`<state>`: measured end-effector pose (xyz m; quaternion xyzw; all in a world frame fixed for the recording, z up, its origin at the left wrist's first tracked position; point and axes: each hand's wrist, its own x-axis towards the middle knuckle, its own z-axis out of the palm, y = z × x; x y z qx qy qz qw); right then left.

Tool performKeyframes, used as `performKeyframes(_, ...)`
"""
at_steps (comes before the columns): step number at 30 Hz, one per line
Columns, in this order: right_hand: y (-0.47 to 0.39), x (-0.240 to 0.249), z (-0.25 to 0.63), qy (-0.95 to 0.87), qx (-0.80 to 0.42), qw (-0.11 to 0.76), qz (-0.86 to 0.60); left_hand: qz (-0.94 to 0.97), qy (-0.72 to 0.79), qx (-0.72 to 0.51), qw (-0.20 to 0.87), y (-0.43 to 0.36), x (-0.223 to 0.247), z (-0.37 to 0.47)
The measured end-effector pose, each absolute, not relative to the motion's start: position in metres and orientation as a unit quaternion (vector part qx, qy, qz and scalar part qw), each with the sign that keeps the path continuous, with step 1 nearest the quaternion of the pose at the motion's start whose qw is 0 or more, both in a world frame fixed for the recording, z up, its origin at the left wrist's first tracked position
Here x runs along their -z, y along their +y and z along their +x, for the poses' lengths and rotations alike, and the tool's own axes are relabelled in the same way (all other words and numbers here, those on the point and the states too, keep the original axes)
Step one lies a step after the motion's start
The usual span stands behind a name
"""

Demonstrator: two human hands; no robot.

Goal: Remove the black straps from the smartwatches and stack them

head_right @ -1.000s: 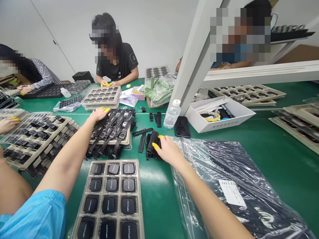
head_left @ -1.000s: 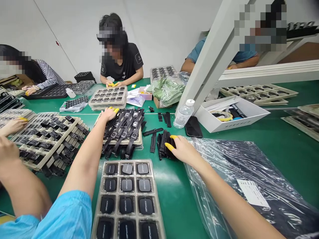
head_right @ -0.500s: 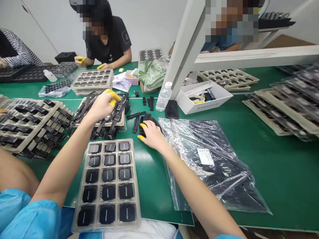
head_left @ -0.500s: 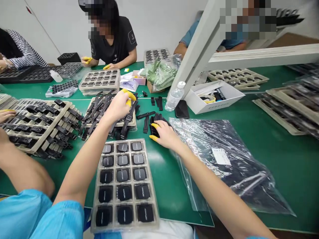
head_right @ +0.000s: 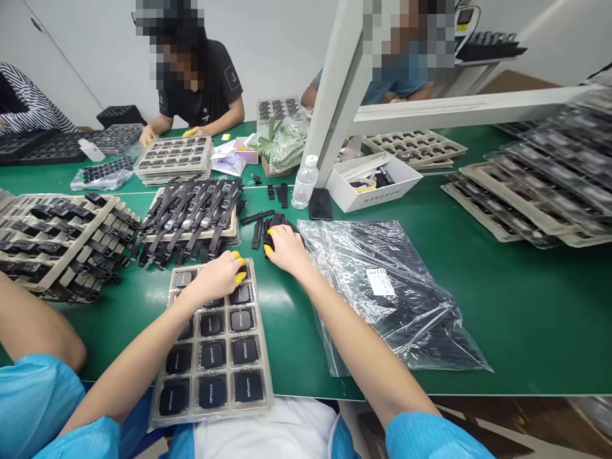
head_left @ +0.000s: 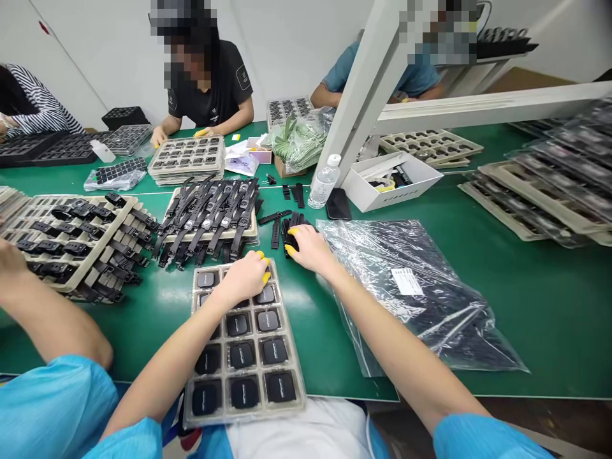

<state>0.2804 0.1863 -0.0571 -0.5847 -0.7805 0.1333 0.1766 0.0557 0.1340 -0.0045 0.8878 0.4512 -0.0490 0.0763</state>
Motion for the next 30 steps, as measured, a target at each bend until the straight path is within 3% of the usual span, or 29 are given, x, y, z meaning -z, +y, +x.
performKeyframes(20, 0.201, 0.061, 0.281, -0.771, -0.144, 0.166, -0.597, 0.866, 0.496, 0.049, 0.033, 0.120, 0.028, 0.066)
performKeyframes(30, 0.201, 0.083, 0.276, -0.669, -0.217, 0.381, -0.600, 0.869, 0.492, 0.014, 0.044, 0.124, 0.036, 0.053)
